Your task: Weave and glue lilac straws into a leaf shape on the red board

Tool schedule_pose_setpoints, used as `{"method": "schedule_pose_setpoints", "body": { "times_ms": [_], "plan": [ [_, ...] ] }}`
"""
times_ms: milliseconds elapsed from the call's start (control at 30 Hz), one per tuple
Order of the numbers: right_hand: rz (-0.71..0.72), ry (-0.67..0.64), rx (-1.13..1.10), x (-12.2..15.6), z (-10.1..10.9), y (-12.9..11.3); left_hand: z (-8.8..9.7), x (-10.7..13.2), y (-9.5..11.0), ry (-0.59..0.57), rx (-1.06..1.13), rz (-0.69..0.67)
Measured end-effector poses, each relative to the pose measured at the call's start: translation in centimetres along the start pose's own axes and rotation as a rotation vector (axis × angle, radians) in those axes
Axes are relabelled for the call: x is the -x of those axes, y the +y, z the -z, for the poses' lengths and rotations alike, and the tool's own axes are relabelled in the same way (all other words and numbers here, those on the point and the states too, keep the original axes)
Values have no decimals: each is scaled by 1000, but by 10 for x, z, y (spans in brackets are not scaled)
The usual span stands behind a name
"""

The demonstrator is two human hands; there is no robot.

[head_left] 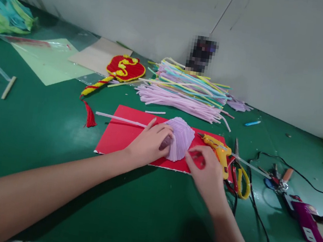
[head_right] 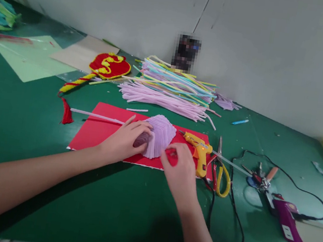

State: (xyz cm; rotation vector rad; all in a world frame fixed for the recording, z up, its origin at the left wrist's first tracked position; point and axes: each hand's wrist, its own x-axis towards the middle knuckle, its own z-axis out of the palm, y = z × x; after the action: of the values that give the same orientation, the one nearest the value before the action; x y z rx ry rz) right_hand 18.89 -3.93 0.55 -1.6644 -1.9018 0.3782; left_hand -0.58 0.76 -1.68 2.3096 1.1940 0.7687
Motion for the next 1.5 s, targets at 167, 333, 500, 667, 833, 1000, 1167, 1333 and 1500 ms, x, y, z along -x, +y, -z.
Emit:
{"method": "schedule_pose_setpoints", "body": {
  "times_ms": [167, 333, 500, 667, 833, 1000, 1167, 1333, 1500],
  "plan": [
    [-249, 282, 273, 30, 34, 40, 4, 1, 4, 26, 51, -59],
    [-449, 237, 245, 37, 39, 71, 3, 1, 2, -23, 28, -54],
    [-516, 49, 305, 22, 42, 77, 1, -1, 0, -70, -7, -17],
    [-475, -105, 452, 5, 49, 72, 1, -1, 0, -66, -19, -28],
    [-399, -76, 388, 6, 57, 61, 2, 0, 0, -66, -23, -28],
    [-402, 58, 370, 2, 89, 74, 1, 1, 0, -79, -22, -32],
    [-498, -51, 488, -12, 108, 112, 0, 1, 0, -68, -21, -38],
    [-370, -206, 622, -17, 97, 137, -1, 1, -1, -57, 9, -38],
    [-359, -176, 773, -18, 90, 119, 2, 1, -1, 24, 137, -17]
  ]
}}
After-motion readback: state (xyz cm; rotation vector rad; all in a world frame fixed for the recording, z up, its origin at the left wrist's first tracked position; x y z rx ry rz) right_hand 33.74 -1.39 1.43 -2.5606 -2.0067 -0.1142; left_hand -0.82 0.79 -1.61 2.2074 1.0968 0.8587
